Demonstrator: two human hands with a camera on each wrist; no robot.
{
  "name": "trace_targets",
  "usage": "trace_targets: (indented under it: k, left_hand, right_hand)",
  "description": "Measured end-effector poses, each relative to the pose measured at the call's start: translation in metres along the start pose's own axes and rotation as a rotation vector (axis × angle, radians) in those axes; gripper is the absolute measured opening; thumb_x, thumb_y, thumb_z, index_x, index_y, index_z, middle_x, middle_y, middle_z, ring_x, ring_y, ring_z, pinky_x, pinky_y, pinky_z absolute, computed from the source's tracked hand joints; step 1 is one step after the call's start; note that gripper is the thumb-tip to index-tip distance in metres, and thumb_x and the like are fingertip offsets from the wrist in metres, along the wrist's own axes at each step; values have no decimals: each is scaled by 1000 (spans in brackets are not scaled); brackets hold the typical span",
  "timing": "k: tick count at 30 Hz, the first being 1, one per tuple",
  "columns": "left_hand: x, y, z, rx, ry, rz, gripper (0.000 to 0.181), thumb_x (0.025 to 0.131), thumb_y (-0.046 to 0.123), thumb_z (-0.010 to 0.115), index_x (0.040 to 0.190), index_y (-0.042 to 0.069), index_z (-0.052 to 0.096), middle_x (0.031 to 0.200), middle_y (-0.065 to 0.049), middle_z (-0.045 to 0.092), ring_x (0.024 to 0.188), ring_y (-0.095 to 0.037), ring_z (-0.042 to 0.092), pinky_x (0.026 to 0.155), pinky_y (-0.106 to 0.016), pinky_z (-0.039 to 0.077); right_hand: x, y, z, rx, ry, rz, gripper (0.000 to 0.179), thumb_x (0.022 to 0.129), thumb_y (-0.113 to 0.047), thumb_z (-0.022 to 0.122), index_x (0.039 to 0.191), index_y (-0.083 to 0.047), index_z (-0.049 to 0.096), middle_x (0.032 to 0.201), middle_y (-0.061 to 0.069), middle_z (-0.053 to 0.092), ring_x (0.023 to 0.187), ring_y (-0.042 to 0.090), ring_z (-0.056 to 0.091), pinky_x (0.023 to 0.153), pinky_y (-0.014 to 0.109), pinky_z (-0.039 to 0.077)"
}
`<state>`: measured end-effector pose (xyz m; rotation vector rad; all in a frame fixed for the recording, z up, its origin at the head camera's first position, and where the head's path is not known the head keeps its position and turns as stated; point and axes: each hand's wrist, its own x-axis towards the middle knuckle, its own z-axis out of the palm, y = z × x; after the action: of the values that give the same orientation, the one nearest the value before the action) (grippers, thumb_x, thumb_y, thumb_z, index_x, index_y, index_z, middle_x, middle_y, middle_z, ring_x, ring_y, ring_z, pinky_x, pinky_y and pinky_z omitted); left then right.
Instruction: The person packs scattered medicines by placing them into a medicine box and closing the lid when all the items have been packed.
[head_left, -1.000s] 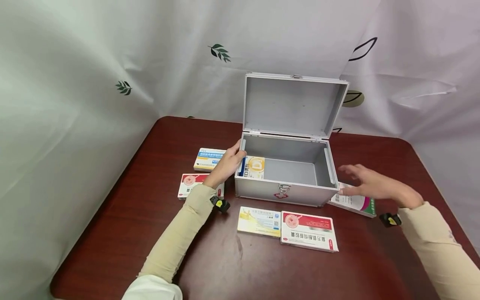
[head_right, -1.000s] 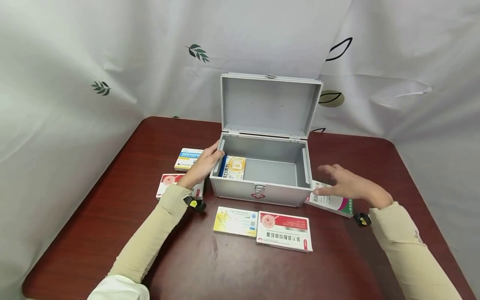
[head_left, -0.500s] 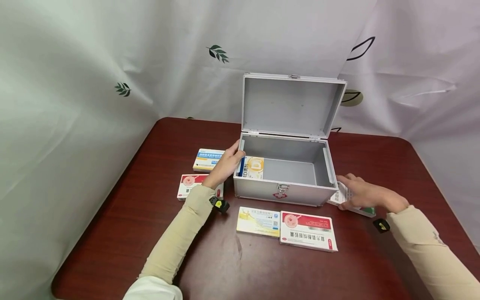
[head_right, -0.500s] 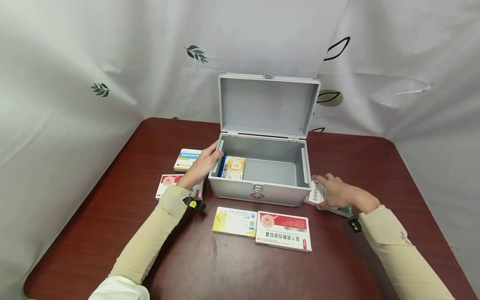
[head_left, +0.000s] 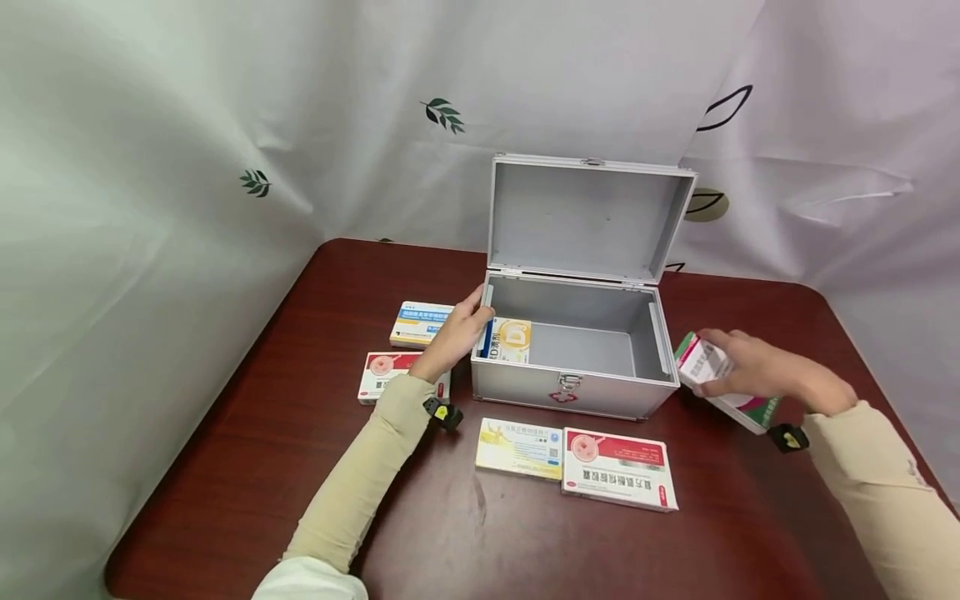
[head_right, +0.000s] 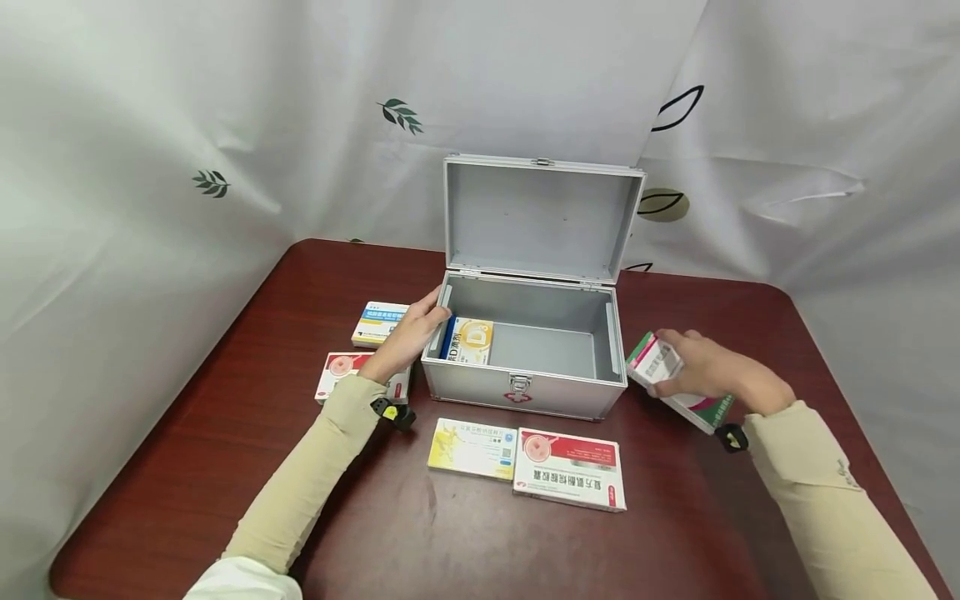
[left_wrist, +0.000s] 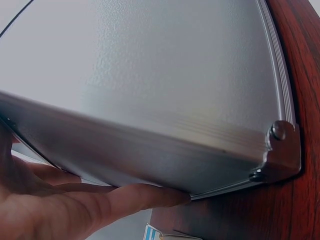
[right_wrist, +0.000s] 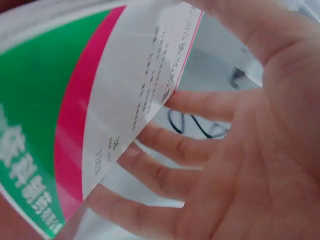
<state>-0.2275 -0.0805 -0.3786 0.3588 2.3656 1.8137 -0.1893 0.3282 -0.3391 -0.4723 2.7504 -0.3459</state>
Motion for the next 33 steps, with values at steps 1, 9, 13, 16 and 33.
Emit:
trace_targets:
  k: [1,9,13,16,33]
  left_hand:
    - [0,0,0,1,1,-1,55,97,14,36,148,15,17,150,-6,24,132,-14,27,109,-33,22]
    - [-1,-2,-3,24,6,-28,55,96,17,37,148,14,16,150,-7,23,133,-17,27,109,-35,21]
    - [-1,-2,-3,31,12,-29,56,96,18,37,148,15,16,150,-6,23,133,-16,27,110,-34,21]
    - [-2,-3,-2,35,15,-36,56,96,18,37,148,15,16,150,-7,24,131,-16,30,109,-34,22]
    - [1,0,0,20,16,-28,55,96,17,38,147,15,19,146,-10,32,127,-21,37,108,-34,25]
  right_hand:
    - [0,0,-6,-15,9,12,100,64,-47,78,133,10,32,101,27,49,76,24,49,59,30,43]
    - [0,-15,-50,-107,98,91,101,67,-59,71,129,11,34,87,19,55,76,28,51,61,38,44]
    - [2,-30,-63,-79,152,127,83,69,-60,69,118,3,44,82,14,56,73,27,52,59,38,42]
    - [5,-44,-69,-59,170,140,72,70,-62,67,106,-1,51,80,11,54,71,26,52,57,34,40]
    - [48,-125,-78,-25,21,128,71,69,-64,65,96,1,54,78,12,56,62,21,55,52,32,44]
